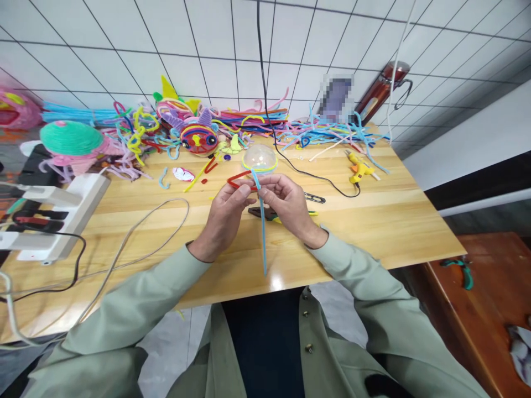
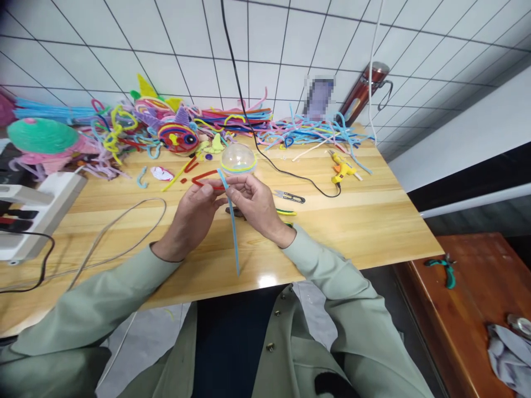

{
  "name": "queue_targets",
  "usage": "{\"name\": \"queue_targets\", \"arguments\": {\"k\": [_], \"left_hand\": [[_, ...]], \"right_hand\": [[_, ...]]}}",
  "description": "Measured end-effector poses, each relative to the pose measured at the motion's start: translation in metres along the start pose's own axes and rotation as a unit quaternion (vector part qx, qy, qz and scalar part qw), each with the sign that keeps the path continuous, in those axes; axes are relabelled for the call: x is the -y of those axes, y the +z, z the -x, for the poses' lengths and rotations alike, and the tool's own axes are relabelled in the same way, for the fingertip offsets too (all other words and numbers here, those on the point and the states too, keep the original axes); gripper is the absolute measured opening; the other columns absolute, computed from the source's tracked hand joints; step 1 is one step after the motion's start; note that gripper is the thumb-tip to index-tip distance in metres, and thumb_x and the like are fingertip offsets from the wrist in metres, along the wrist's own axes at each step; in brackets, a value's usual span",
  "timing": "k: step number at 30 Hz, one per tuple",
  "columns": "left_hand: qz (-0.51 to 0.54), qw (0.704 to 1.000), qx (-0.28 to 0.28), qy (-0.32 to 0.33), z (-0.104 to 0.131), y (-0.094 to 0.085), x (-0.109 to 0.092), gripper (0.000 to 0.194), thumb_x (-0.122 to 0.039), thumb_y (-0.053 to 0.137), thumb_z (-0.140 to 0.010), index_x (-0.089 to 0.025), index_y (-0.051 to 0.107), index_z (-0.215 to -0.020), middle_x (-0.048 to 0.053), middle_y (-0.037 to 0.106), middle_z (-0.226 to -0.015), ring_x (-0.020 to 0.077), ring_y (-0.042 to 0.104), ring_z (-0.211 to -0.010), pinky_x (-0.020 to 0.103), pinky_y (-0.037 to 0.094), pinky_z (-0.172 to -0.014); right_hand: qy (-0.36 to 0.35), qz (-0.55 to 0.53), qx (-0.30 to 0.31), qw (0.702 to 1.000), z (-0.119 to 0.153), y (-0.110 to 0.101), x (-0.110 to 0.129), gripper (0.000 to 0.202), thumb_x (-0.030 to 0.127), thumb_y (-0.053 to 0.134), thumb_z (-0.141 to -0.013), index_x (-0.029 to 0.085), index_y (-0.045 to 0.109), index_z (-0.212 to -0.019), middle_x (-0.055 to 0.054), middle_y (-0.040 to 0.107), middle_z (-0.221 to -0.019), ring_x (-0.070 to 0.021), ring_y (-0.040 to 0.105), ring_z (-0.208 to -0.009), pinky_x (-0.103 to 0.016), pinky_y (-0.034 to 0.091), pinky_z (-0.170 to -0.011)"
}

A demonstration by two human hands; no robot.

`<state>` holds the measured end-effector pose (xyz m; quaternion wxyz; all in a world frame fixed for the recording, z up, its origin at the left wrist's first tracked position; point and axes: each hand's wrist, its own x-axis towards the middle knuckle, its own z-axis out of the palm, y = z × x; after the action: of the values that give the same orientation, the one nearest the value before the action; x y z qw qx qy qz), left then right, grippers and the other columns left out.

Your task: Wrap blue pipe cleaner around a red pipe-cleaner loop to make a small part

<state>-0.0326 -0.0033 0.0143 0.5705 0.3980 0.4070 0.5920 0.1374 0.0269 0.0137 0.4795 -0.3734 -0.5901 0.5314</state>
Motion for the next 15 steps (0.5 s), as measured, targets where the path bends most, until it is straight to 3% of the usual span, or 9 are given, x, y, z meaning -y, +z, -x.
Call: {"name": "queue_targets", "arguments": {"k": [3,5,7,10,15], "left_hand": [[-0.013,1.0,-0.011,0.011,-0.002,-0.007,-0.007,0.051,-0.067,0.093,-0.084,-0.026,0.075,-0.11,0.009,0.084,-0.13,0.0251,0.079,-0.119,0.034,0.062,-0.094],[-0.028,0.999,-0.018,0.026,-0.004,-0.013,-0.014,0.052,-0.064,0.097,-0.081,-0.026,0.077,-0.11,0.008,0.085,-0.128,0.0235,0.08,-0.112,0.033,0.062,-0.092],[-0.046,0.998,-0.014,0.042,-0.005,-0.019,-0.019,0.052,-0.061,0.102,-0.08,-0.026,0.081,-0.111,0.007,0.085,-0.121,0.0215,0.08,-0.105,0.032,0.063,-0.092],[-0.078,0.995,-0.003,0.061,-0.005,-0.025,-0.022,0.05,-0.059,0.104,-0.08,-0.025,0.084,-0.11,0.006,0.085,-0.11,0.0211,0.079,-0.101,0.032,0.064,-0.092],[-0.109,0.992,0.005,0.065,-0.004,-0.029,-0.021,0.048,-0.059,0.104,-0.081,-0.024,0.085,-0.107,0.006,0.084,-0.103,0.022,0.079,-0.095,0.035,0.066,-0.088]], "right_hand": [[-0.105,0.151,-0.021,0.983,0.001,-0.008,0.006,0.032,0.055,0.077,-0.106,0.025,0.078,-0.116,-0.006,0.086,-0.106,-0.0207,0.079,-0.092,-0.038,0.067,-0.085],[-0.178,0.241,-0.02,0.954,0.002,-0.012,0.011,0.02,0.04,0.068,-0.11,0.025,0.079,-0.115,-0.007,0.087,-0.105,-0.0211,0.08,-0.093,-0.039,0.067,-0.089],[-0.225,0.308,-0.012,0.924,0.003,-0.014,0.015,0.02,0.031,0.062,-0.111,0.025,0.08,-0.115,-0.007,0.087,-0.104,-0.0223,0.081,-0.095,-0.041,0.067,-0.093],[-0.246,0.372,0.002,0.895,0.004,-0.014,0.015,0.024,0.029,0.057,-0.114,0.027,0.081,-0.117,-0.008,0.087,-0.104,-0.0247,0.082,-0.1,-0.043,0.067,-0.096],[-0.269,0.392,0.032,0.879,0.005,-0.014,0.009,0.024,0.03,0.056,-0.116,0.026,0.08,-0.115,-0.009,0.087,-0.105,-0.0252,0.082,-0.101,-0.042,0.066,-0.094]]}}
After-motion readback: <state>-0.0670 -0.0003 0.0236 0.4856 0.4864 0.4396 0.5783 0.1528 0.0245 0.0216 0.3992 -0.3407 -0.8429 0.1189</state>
